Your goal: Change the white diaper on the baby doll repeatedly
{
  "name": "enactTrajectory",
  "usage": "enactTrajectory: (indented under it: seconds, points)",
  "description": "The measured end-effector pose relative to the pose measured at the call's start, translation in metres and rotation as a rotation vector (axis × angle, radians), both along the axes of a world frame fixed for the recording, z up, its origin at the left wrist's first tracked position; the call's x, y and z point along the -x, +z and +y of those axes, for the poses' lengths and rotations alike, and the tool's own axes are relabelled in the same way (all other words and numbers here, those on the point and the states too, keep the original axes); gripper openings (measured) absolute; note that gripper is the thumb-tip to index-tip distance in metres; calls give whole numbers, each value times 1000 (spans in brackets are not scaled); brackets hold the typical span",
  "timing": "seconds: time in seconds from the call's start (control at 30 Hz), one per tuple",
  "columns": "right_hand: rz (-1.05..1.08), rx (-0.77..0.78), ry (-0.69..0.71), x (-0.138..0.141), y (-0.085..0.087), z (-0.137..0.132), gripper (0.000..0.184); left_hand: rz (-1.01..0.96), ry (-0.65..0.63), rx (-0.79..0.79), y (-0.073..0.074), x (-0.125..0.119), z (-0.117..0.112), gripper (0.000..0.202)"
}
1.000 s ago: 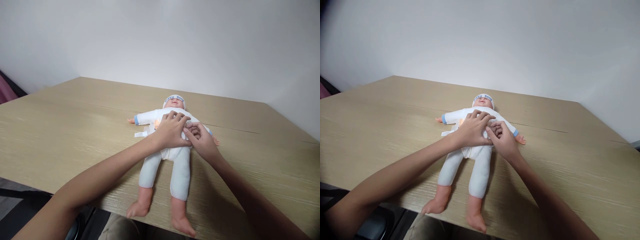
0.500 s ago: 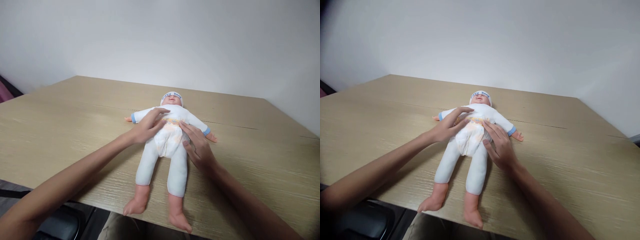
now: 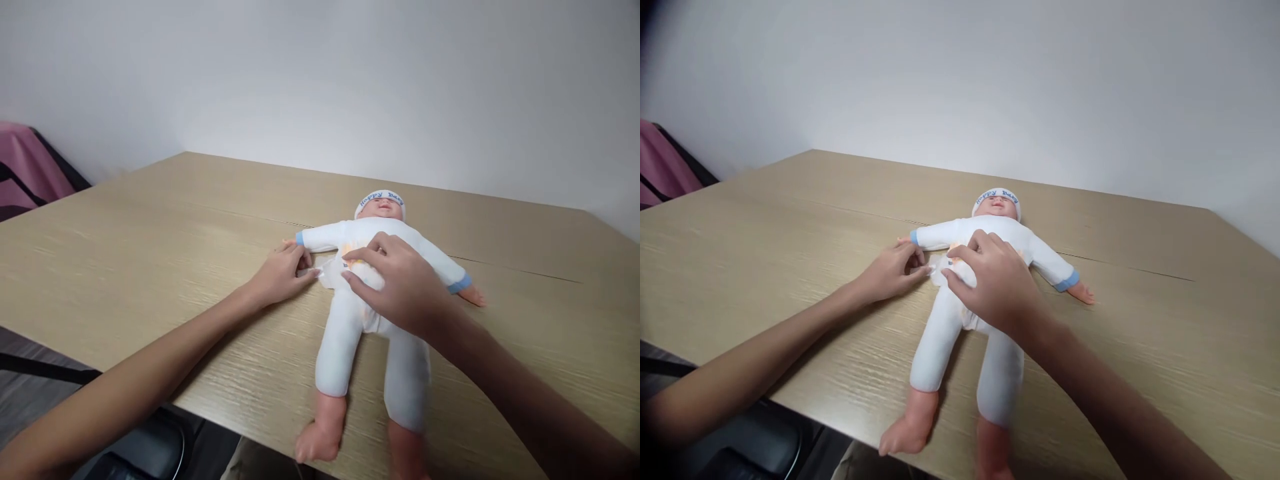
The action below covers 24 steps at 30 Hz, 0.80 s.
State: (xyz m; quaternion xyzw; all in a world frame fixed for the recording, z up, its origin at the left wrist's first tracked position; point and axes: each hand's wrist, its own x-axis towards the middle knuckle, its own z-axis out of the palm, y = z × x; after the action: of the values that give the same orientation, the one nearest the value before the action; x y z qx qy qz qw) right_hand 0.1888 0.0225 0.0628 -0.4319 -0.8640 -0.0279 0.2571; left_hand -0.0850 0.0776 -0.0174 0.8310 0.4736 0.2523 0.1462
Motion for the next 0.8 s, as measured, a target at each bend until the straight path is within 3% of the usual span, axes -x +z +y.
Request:
enactTrajectory:
  seconds: [0.17,0.27,0.33,0.53,0.67,0.8]
  points:
    - [-129,76,-114,12,-5,19,28,-29,-49,188,5,3,7,39]
    - [-138,80,-110,11,-9,21,29,-217,-133,471,21,6,8,50]
    - [-132,78,-115,11,-10,22,33,-347,-171,575,34,4,7,55]
    - [-8,158,-95,12,-8,20,70,-495,-174,605,60,-39,2,47]
    - [72,266,-78,7,3,19,66,-578,-193,628,59,-73,5,39]
    - [119,399,-83,1,14,21,56,-664,-203,594,49,-82,11,42]
